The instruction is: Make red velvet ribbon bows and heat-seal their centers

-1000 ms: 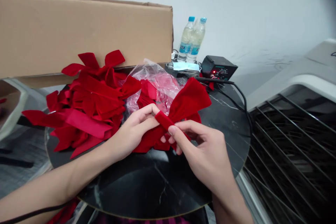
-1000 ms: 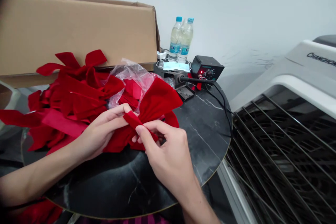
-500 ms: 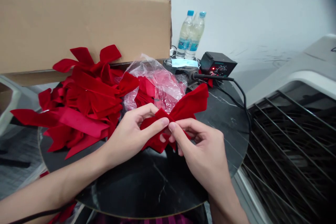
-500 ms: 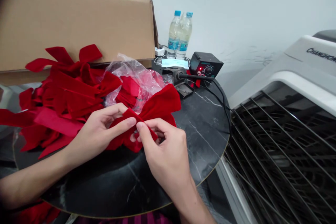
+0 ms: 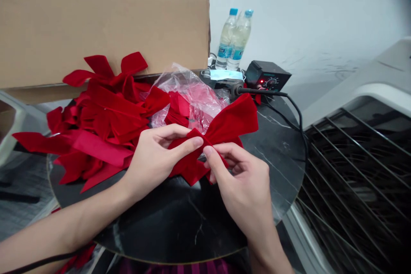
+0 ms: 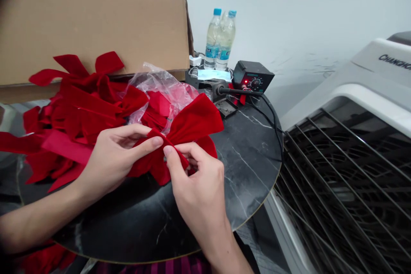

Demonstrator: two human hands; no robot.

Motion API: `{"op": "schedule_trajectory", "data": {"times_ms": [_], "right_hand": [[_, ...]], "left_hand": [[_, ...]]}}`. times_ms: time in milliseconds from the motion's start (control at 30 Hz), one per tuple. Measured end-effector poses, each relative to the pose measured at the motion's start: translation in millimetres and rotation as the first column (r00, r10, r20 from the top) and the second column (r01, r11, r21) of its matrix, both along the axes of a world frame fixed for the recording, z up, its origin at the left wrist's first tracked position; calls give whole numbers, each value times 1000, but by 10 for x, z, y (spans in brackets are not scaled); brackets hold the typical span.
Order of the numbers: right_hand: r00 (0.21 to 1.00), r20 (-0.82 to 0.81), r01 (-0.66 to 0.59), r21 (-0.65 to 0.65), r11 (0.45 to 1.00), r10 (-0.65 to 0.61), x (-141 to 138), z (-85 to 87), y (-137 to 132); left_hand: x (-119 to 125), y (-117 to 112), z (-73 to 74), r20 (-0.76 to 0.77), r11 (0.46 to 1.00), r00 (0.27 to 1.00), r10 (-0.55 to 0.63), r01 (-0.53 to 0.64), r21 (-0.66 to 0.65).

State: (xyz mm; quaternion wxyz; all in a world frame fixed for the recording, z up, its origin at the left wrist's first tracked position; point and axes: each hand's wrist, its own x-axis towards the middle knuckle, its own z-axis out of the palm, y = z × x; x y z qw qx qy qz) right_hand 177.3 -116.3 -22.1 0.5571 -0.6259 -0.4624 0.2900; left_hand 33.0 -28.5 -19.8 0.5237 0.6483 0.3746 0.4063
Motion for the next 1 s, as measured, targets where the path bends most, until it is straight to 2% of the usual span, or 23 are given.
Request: {"op": "schedule_trajectory", "data": {"times_ms": [233, 500, 1000], "right_hand": [[996, -91, -13, 46, 999, 17, 35, -31, -38], [991, -76, 116, 128, 985, -107, 27, -47, -31], [986, -168, 26, 218, 976, 11, 7, -58, -14]], "left_hand": [[13, -28, 65, 39, 1000, 999, 11, -10, -28], [9, -33, 58, 114, 996, 992, -50, 57, -66], [-21, -80, 89, 81, 990, 997, 17, -28, 141]]}}
